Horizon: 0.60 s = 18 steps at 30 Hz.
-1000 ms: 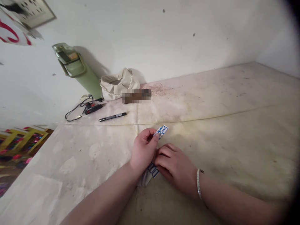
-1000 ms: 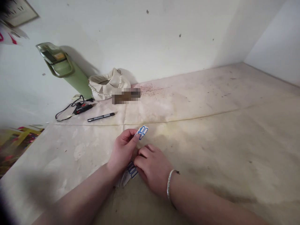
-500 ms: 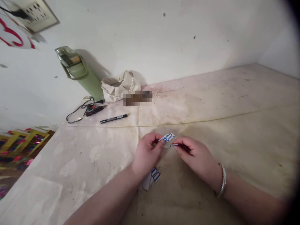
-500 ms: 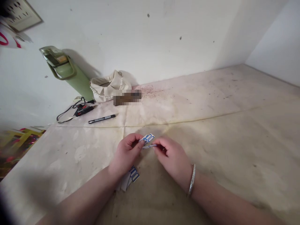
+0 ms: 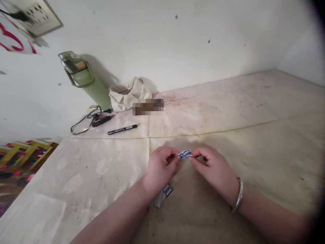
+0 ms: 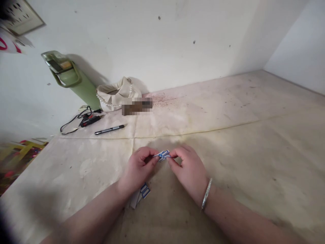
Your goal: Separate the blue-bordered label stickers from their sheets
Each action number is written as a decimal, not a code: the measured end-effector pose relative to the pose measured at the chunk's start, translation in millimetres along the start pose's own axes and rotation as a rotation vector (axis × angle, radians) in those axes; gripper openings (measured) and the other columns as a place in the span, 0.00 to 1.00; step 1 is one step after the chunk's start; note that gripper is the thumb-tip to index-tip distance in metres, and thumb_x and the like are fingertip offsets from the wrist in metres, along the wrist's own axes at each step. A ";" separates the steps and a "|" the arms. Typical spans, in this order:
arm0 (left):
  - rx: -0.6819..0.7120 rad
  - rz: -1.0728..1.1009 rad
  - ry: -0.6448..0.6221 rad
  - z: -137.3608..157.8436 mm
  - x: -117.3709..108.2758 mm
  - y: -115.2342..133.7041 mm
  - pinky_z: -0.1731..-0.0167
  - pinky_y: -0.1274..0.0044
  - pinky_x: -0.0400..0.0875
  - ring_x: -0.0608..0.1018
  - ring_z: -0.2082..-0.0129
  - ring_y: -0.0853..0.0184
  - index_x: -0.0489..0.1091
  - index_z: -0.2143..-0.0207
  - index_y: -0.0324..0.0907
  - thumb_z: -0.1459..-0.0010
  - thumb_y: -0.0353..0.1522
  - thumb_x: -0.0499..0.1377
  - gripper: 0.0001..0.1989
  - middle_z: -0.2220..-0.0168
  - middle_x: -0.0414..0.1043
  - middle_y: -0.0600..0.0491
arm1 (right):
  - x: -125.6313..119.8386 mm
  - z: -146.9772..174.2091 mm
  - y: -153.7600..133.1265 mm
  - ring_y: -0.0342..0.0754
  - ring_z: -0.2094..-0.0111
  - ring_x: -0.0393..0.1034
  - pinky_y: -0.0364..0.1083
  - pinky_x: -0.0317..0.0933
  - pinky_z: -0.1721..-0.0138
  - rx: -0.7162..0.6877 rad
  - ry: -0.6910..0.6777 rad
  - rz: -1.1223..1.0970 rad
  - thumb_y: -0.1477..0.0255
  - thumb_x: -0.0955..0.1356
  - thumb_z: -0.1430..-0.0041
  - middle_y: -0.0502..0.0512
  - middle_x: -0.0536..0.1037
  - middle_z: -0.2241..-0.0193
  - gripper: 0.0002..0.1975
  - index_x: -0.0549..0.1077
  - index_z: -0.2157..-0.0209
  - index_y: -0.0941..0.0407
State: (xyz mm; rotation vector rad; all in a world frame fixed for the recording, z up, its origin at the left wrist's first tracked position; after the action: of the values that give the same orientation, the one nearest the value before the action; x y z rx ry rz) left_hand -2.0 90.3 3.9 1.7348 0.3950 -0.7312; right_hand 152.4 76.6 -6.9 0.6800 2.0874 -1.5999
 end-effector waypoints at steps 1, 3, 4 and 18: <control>-0.010 0.007 -0.006 -0.1 -0.1 0.3 0.68 0.77 0.66 0.74 0.68 0.67 0.73 0.68 0.42 0.45 0.28 0.57 0.05 0.71 0.74 0.53 | -0.3 -0.3 -0.1 0.49 0.70 0.67 0.47 0.60 0.69 -0.013 0.007 0.008 0.71 0.65 0.46 0.52 0.73 0.75 0.06 0.72 0.75 0.54; -0.036 0.023 -0.019 0.2 -0.3 0.1 0.68 0.77 0.65 0.73 0.68 0.67 0.73 0.68 0.42 0.45 0.29 0.56 0.06 0.71 0.74 0.53 | -0.4 -0.7 0.6 0.49 0.70 0.66 0.47 0.60 0.68 -0.014 0.013 0.011 0.71 0.66 0.46 0.52 0.72 0.76 0.06 0.71 0.75 0.54; -0.049 0.035 -0.030 0.5 0.0 -0.3 0.68 0.77 0.65 0.73 0.68 0.67 0.73 0.68 0.42 0.44 0.29 0.56 0.06 0.71 0.73 0.53 | -0.4 -0.8 1.5 0.49 0.70 0.66 0.47 0.60 0.68 -0.003 0.014 0.010 0.71 0.66 0.46 0.51 0.71 0.76 0.06 0.71 0.75 0.54; -0.029 0.173 -0.195 3.5 9.1 1.0 0.64 0.76 0.67 0.74 0.64 0.66 0.72 0.61 0.43 0.37 0.33 0.48 0.13 0.64 0.75 0.52 | 2.1 -0.4 3.0 0.47 0.73 0.69 0.46 0.61 0.71 0.103 -0.074 -0.104 0.68 0.63 0.44 0.51 0.76 0.75 0.09 0.71 0.74 0.54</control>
State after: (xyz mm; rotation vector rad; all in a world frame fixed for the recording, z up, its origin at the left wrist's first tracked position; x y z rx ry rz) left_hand 4.5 85.7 -1.8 1.6302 0.1202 -0.7569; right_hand 152.6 77.9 -10.3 0.5450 2.0286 -1.7721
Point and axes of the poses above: each hand's wrist, its own z-axis away from the middle knuckle, its own x-axis out of the palm, y = z × x, the point moved 6 cm from there along -z, towards the middle knuckle
